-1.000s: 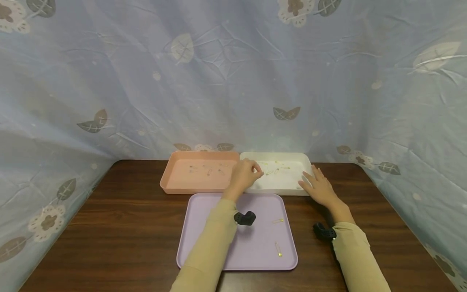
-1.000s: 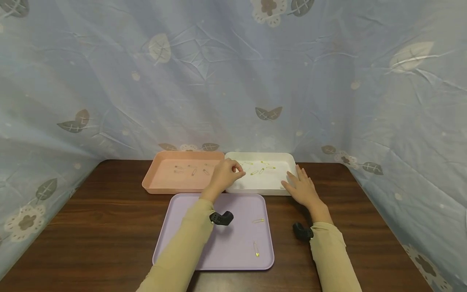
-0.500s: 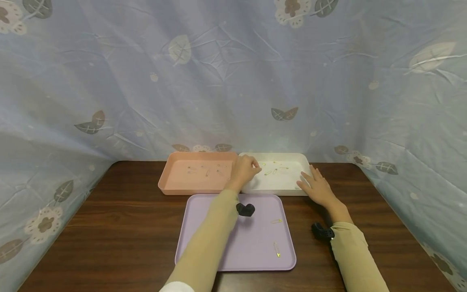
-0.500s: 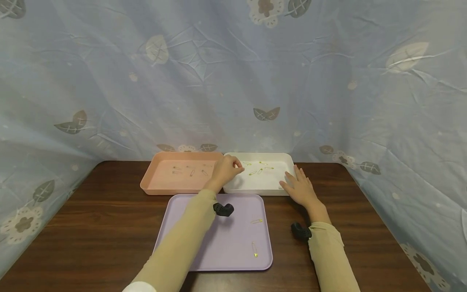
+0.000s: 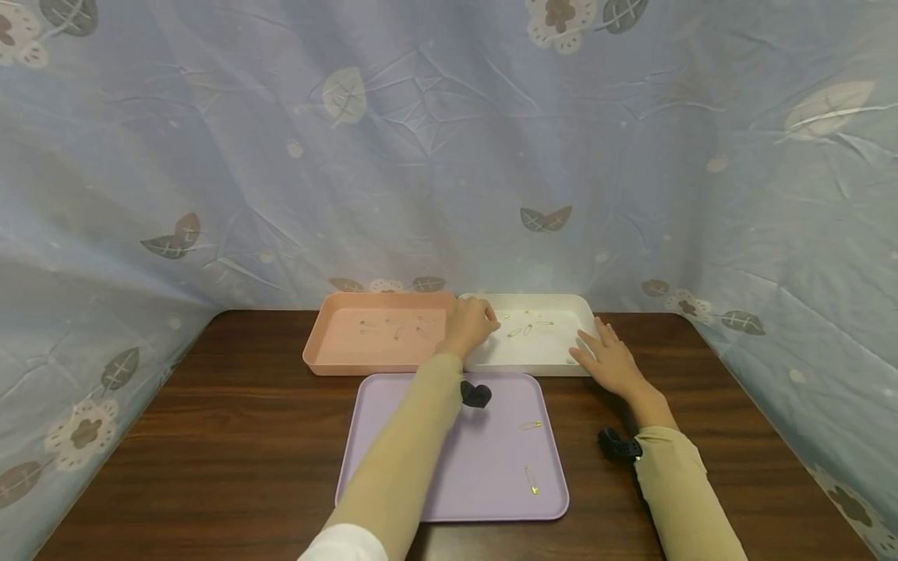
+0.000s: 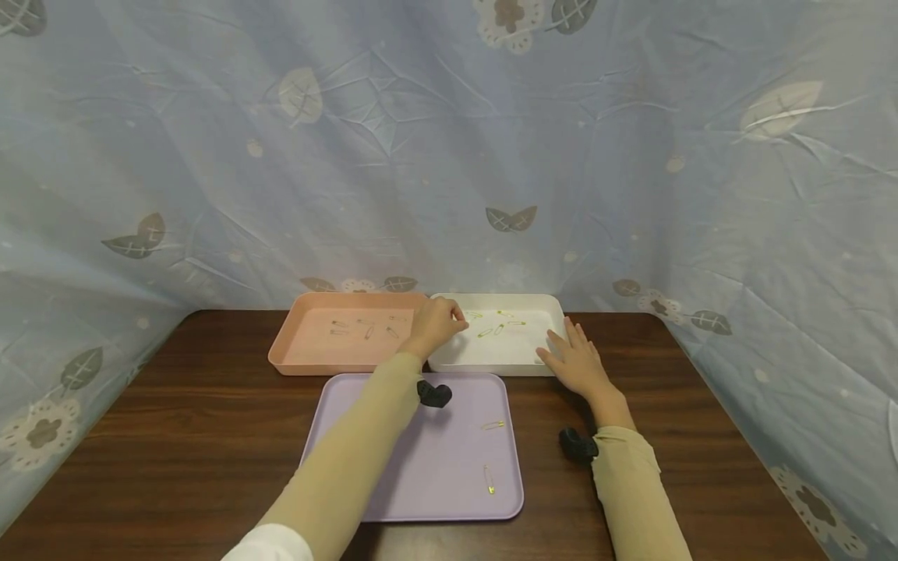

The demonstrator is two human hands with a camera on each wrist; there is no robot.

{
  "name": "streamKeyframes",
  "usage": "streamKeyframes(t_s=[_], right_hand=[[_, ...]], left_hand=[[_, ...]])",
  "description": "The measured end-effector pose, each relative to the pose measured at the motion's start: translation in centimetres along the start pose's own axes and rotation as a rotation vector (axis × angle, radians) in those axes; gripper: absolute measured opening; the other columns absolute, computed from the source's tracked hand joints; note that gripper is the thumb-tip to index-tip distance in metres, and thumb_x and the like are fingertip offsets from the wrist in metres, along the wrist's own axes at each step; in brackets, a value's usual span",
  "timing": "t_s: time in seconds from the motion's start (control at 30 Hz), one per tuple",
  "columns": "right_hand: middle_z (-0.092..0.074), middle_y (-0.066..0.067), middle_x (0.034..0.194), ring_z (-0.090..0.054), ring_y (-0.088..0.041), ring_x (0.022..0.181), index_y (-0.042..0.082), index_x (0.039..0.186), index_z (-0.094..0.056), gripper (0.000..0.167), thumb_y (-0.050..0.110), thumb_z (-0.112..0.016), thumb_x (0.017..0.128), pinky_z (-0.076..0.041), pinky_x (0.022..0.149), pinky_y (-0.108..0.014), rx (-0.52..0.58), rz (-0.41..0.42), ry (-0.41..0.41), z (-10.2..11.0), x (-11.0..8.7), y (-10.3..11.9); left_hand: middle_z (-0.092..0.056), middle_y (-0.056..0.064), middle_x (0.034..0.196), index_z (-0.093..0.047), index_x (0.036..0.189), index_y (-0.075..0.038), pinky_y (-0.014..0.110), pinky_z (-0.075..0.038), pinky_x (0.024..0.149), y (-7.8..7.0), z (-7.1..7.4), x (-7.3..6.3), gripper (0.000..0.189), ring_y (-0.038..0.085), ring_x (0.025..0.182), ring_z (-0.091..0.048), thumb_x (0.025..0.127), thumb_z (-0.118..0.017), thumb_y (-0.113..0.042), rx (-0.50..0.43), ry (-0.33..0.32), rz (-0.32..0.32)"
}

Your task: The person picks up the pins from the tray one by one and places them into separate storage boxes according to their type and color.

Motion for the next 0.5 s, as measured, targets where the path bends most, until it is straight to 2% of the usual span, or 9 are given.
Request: streamKeyframes(t_s=[0.13, 0.27, 0.5], right_hand=[[-0.009, -0.030, 0.160, -0.007, -0.052, 0.146, -0.001, 0.147, -0.038, 0.067, 0.048, -0.042, 0.100, -0.012, 0.111, -0.074, -0.046, -0.035, 0.032, -0.21, 0.19, -0.27], [-0.009, -0.030, 0.160, -0.008, -0.052, 0.146, -0.001, 0.147, -0.038, 0.067, 0.048, -0.042, 0.100, -0.013, 0.111, -0.073, -0.068, -0.040, 0.040, -0.26, 0.30, -0.35], [-0.010, -0.031, 0.159, -0.009, -0.053, 0.145, -0.001, 0.146, -0.038, 0.068, 0.049, -0.041, 0.101, -0.013, 0.110, -0.074, -0.070, -0.030, 0.026, -0.35, 0.41, -0.50]], left_hand=[[-0.073, -0.001, 0.096, -0.075, 0.086, -0.018, 0.039, -0.045, 0.095, -0.09, -0.12, 0.43, 0.013, 0.022, 0.098, -0.061, 0.086, -0.073, -0.031, 0.021, -0.001, 0.014], [-0.072, -0.001, 0.095, -0.075, 0.087, -0.017, 0.039, -0.045, 0.094, -0.13, -0.21, 0.83, 0.013, 0.022, 0.097, -0.061, 0.087, -0.073, -0.030, 0.037, 0.004, 0.030], [-0.073, 0.001, 0.097, -0.074, 0.091, -0.015, 0.040, -0.046, 0.095, -0.17, 0.07, 0.93, 0.015, 0.024, 0.099, -0.062, 0.088, -0.071, -0.029, -0.003, 0.021, 0.057]])
Point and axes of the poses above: each hand's wrist, its own x-axis towards the middle knuckle, its own z-axis out of the back of the hand, y = z × x, the point moved 4 cm from there along x, towards the middle knuckle
